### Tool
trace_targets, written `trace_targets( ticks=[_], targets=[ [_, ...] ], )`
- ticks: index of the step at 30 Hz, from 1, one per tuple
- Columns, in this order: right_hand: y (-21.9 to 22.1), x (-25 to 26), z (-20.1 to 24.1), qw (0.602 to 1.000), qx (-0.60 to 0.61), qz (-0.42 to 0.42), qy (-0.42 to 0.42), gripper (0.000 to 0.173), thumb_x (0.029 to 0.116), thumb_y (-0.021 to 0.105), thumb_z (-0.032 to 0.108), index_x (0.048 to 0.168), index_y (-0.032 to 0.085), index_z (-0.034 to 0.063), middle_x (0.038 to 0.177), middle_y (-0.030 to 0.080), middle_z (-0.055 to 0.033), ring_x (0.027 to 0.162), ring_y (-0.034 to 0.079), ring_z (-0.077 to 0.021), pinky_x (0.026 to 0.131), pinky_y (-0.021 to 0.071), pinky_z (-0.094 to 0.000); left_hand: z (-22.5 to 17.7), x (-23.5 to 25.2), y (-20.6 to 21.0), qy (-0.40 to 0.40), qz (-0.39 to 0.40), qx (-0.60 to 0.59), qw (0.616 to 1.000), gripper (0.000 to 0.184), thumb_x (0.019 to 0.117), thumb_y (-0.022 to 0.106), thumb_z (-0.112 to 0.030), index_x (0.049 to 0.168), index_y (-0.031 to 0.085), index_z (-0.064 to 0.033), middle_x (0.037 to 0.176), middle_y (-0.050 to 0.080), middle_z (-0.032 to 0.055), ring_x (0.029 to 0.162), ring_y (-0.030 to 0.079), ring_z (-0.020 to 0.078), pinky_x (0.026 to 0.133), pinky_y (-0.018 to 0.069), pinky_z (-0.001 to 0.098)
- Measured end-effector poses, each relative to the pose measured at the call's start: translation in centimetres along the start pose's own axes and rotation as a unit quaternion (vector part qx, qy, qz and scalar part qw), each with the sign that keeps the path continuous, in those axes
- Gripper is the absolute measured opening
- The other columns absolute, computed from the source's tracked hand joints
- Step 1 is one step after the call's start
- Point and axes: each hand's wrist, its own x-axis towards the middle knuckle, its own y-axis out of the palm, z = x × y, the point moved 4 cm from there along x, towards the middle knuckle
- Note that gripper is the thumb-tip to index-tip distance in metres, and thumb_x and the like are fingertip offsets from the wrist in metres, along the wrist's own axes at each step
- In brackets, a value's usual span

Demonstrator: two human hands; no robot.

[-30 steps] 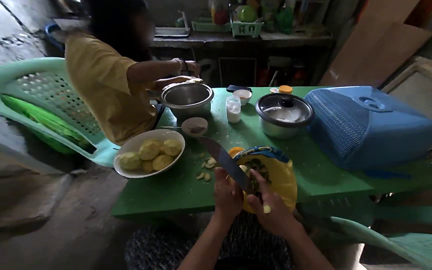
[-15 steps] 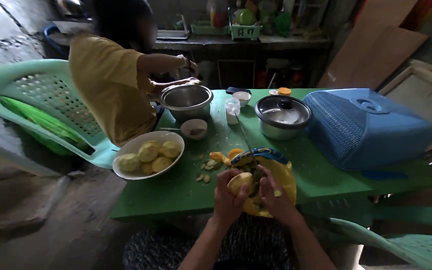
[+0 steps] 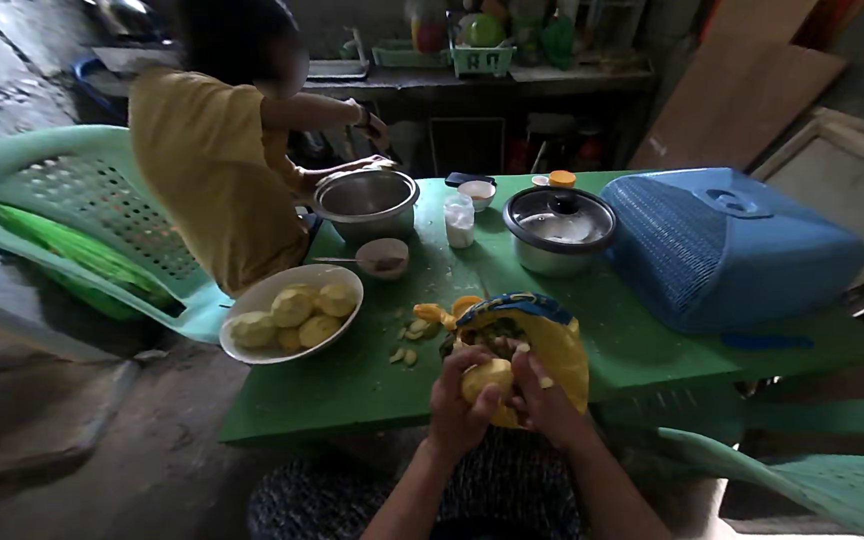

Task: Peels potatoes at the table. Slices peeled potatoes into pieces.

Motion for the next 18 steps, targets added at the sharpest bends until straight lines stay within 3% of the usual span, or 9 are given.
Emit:
trace_targets(
  ticks=[2, 4, 7, 10, 13, 15, 18],
  targets=[
    [-0.6, 0.3, 0.4, 0.999, 0.005, -0.019, 0.034, 0.059, 0.1092, 0.033, 0.044, 0.157, 0.029, 0.0096, 0.080, 0.053, 0.0023, 0.056, 0.047, -0.0050, 0.047, 0.0447, -0.0234, 0.3, 0.1, -0.1, -0.107, -0.035, -0.118, 0.987, 0.037, 0.0973, 0.062, -0.048, 0.120, 0.061, -0.0177, 0.111, 0.068, -0.0061, 0.099, 0.066, 0.0058, 0.085, 0.0576, 0.0271],
    [-1.1, 0.3, 0.6, 0.999, 0.000, -0.029, 0.040, 0.061, 0.1090, 0.034, 0.043, 0.160, 0.022, 0.0110, 0.075, 0.049, 0.0035, 0.054, 0.045, -0.0055, 0.046, 0.0438, -0.0240, 1.0, 0.5, -0.8, -0.222, -0.080, -0.255, 0.938, 0.042, 0.0942, 0.067, -0.047, 0.122, 0.056, -0.0170, 0.104, 0.069, -0.0021, 0.085, 0.068, 0.0096, 0.071, 0.0587, 0.0274],
    [-1.3, 0.5, 0.3, 0.998, -0.020, -0.033, 0.047, 0.065, 0.1084, 0.035, 0.045, 0.161, 0.019, 0.0116, 0.074, 0.049, 0.0033, 0.053, 0.047, -0.0061, 0.046, 0.0452, -0.0245, 1.5, 1.0, -2.0, -0.311, -0.124, -0.381, 0.862, 0.027, 0.1042, 0.048, -0.031, 0.123, 0.050, -0.0116, 0.104, 0.066, 0.0097, 0.084, 0.069, 0.0175, 0.071, 0.0603, 0.0295],
    [-1.3, 0.4, 0.0, 0.995, -0.071, -0.037, 0.056, 0.067, 0.1078, 0.040, 0.046, 0.162, 0.018, 0.0137, 0.081, 0.054, -0.0009, 0.058, 0.051, -0.0091, 0.050, 0.0483, -0.0281, 1.7, 1.2, -2.6, -0.362, -0.156, -0.409, 0.823, 0.031, 0.1078, 0.036, -0.029, 0.123, 0.048, -0.0052, 0.104, 0.065, 0.0157, 0.078, 0.068, 0.0185, 0.064, 0.0588, 0.0272],
    [-1.3, 0.4, 0.1, 0.989, -0.127, -0.038, 0.059, 0.074, 0.1054, 0.045, 0.050, 0.163, 0.015, 0.0146, 0.095, 0.062, -0.0066, 0.063, 0.055, -0.0114, 0.056, 0.0513, -0.0331, 1.6, 2.0, -5.0, -0.339, -0.159, -0.285, 0.882, 0.036, 0.1021, 0.049, -0.020, 0.132, 0.042, -0.0029, 0.108, 0.062, 0.0120, 0.087, 0.067, 0.0175, 0.076, 0.0597, 0.0315],
    [-1.3, 0.3, 0.2, 0.988, -0.145, -0.039, 0.046, 0.076, 0.1044, 0.046, 0.050, 0.163, 0.016, 0.0135, 0.097, 0.062, -0.0060, 0.064, 0.055, -0.0104, 0.056, 0.0520, -0.0325, 1.3, 3.3, -8.2, -0.306, -0.164, -0.110, 0.931, 0.046, 0.0973, 0.060, -0.024, 0.134, 0.044, -0.0027, 0.107, 0.064, 0.0098, 0.085, 0.067, 0.0157, 0.075, 0.0596, 0.0324],
    [-1.5, 0.1, 0.7, 0.983, -0.179, -0.037, 0.035, 0.076, 0.1031, 0.052, 0.049, 0.163, 0.019, 0.0147, 0.116, 0.065, -0.0103, 0.076, 0.064, -0.0124, 0.065, 0.0566, -0.0350, 0.6, 5.4, -14.4, -0.267, -0.140, 0.202, 0.932, 0.057, 0.0954, 0.067, -0.037, 0.139, 0.049, -0.0053, 0.116, 0.066, 0.0123, 0.097, 0.067, 0.0189, 0.084, 0.0574, 0.0404]
  ],
)
